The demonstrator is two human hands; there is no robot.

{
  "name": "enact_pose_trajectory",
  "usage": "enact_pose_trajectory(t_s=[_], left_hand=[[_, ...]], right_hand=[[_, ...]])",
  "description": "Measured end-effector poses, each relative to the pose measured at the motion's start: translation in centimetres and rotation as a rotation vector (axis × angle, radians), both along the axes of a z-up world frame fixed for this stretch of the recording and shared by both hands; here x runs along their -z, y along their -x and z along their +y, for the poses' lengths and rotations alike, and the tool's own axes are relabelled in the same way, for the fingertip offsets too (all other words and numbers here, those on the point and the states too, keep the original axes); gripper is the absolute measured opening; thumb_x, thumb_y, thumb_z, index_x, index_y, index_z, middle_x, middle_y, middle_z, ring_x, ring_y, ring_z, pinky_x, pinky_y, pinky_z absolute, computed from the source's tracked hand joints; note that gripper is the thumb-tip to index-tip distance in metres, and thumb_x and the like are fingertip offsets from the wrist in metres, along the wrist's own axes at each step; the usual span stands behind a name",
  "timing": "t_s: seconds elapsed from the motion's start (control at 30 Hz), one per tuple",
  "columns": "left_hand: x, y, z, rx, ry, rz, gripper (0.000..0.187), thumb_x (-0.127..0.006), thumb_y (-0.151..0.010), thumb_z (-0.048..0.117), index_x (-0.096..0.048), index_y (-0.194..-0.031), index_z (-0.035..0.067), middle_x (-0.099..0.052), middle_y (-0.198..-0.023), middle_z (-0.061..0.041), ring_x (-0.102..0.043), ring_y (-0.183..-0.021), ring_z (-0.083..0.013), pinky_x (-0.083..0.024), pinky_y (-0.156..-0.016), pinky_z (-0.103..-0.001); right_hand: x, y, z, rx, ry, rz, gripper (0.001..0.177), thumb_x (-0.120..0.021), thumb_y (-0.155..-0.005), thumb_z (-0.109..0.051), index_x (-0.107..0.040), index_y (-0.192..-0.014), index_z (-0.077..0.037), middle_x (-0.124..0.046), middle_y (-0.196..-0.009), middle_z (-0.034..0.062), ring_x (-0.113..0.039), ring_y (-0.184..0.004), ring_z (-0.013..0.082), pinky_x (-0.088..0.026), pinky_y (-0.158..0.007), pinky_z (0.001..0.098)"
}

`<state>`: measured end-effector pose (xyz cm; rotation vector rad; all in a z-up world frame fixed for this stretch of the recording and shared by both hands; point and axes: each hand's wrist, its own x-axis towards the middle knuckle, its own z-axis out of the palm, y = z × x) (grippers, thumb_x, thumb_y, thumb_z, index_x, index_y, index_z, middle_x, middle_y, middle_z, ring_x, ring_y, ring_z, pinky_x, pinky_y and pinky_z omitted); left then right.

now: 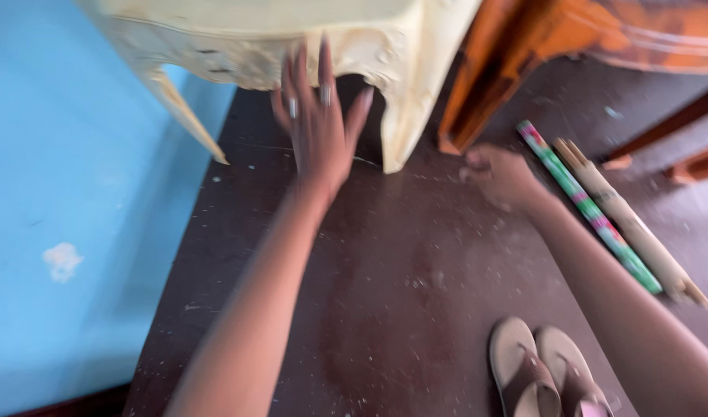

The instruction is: The person opens a shoe cabinet and removes several pairs of shoes and a shoebox, placing them on a nearby table. The person then moves plastic chairs to clear space and continues to remove more shoes from the cabinet, arranging them on the table.

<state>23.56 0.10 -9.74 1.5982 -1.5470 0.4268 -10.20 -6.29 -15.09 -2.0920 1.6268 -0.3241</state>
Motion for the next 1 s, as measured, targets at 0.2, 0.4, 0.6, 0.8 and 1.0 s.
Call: enact_pose_trajectory(t_s=[0.2, 0.4, 0.6, 0.8, 1.0], left_hand=[[18.9, 20.1, 21.3, 0.395, -0.812, 0.743, 0.091, -0.069, -0.095, 0.033, -0.015, -0.159, -0.004, -0.012, -0.160, -0.037, -0.020, -0.150, -0.0492, -0.024, -0.121, -0.053], [22.2, 32.3, 28.8, 0.421, -1.586, 0.414, 0.125, -0.096, -0.066, 0.037, -0.017, -0.156, 0.001, -0.028, -0.156, -0.024, -0.040, -0.143, -0.0398, -0.041, -0.115, -0.046], [23.9, 38.6, 29.3, 0.247, -1.279, 0.496, 0.071, -0.071, -0.093, 0.021, -0.031, -0.144, -0.008, -0.046, -0.133, -0.024, -0.064, -0.113, -0.0432, -0.055, -0.094, -0.048], [25.3, 37.0, 30.3, 0.178, -1.271, 0.544, 0.058, -0.049, -0.096, 0.003, -0.030, -0.150, -0.007, -0.045, -0.138, -0.026, -0.064, -0.113, -0.0432, -0.055, -0.094, -0.047], [24.4, 26.5, 28.2, 0.032, -1.237, 0.606, 0.058, -0.055, -0.098, 0.013, -0.033, -0.151, 0.004, -0.044, -0.145, -0.021, -0.060, -0.118, -0.0452, -0.052, -0.098, -0.051]], right_hand=[[15.8, 24.1, 15.4, 0.282, -0.287, 0.443, 0.086, -0.082, -0.073, -0.060, -0.058, -0.140, -0.011, -0.074, -0.122, 0.0212, -0.070, -0.116, 0.0377, -0.056, -0.100, 0.0441], [18.2, 34.0, 31.5, 0.511, -1.016, 0.293, 0.151, -0.103, -0.063, -0.030, 0.008, -0.166, -0.023, -0.033, -0.162, 0.0179, -0.032, -0.153, 0.0333, -0.036, -0.117, 0.0586], [23.1, 33.4, 35.9, 0.424, -0.388, 0.159, 0.082, -0.083, -0.072, -0.025, -0.051, -0.147, -0.019, -0.073, -0.124, 0.0169, -0.068, -0.118, 0.0371, -0.055, -0.099, 0.0439], [21.3, 28.3, 36.1, 0.444, -0.305, 0.078, 0.036, -0.070, -0.091, -0.028, -0.072, -0.122, -0.010, -0.076, -0.105, 0.0191, -0.074, -0.099, 0.0381, -0.059, -0.088, 0.0457], [20.3, 17.5, 31.4, 0.352, -0.193, 0.034, 0.032, -0.069, -0.088, -0.020, -0.073, -0.118, -0.010, -0.076, -0.102, 0.0196, -0.075, -0.094, 0.0393, -0.059, -0.087, 0.0476]])
